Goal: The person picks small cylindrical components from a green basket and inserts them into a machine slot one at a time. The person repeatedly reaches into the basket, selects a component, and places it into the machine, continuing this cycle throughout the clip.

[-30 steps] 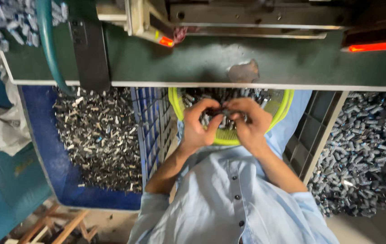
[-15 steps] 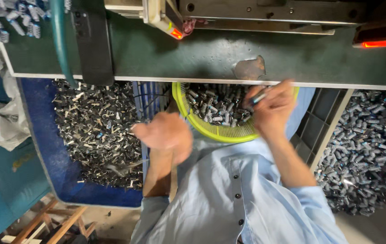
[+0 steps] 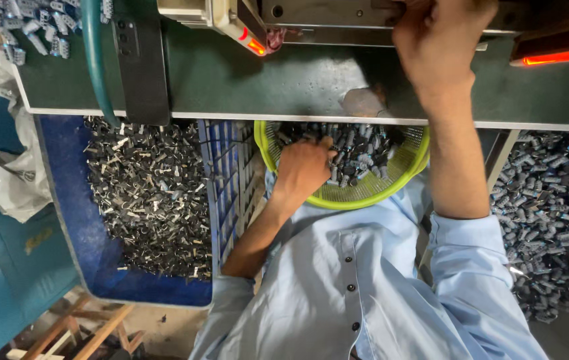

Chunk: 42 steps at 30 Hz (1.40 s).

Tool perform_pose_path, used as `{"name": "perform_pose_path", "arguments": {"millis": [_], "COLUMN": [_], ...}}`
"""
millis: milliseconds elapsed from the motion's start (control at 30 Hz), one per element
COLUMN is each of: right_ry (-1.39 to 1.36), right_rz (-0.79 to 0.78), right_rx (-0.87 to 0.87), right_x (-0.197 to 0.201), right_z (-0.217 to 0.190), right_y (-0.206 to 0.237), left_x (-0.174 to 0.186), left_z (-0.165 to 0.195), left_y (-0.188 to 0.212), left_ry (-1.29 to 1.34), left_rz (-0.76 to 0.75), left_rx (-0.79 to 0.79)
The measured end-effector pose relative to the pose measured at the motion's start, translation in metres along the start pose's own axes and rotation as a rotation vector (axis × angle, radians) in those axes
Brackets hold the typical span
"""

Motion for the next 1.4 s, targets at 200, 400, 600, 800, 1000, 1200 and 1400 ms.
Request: {"name": "perform_pose_path", "arguments": {"millis": [200,400,600,800,1000,1200,1400], "right_ry": [-0.059,-0.459,-0.601,-1.054,-0.915,-1.527,-1.181], "right_rz": [-0.073,-0.104,-0.088,0.15,0.011,0.141,0.192], "right_rx": [0.026,-0.041,-0.491,-1.092,-0.918,-1.508,-0.726], "right_x": [0.048,0.084,0.045,0.039,0.028,0.012,0.031], "right_z": [-0.044,-0.096,-0.087,-0.063,-0.061,-0.054,-0.009], "right_y": [-0.012,0.081,0.169,0.217,0.203,0.197,0.083], "left_x": [-0.019,0.047,0.089,0.084,0.08,0.071,0.048], "left_z": [0.002,0.006,0.042,0.062,0.033,-0.047,-0.035], "left_y": [-0.015,0.012,0.0,-0.012,0.005,0.056,0.036], "left_ry": [-0.236,0.492,0.747,0.793,0.774,1.549,0.67], "left_rz": [0.014,-0.047,0.244,0.139,0.061,-0.133,-0.077], "left_rx": [-0.027,0.252,-0.001,0.018,0.08,0.314,0.263]}}
Point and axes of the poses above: each hand's wrist, its own y-axis away from the middle knuckle, its own x-axis out of the back of the hand, z = x × y, the point moved 5 cm from there along -y, towards the middle knuckle, and after that the axes turned 11 degrees about z, right-handed, at the moved point
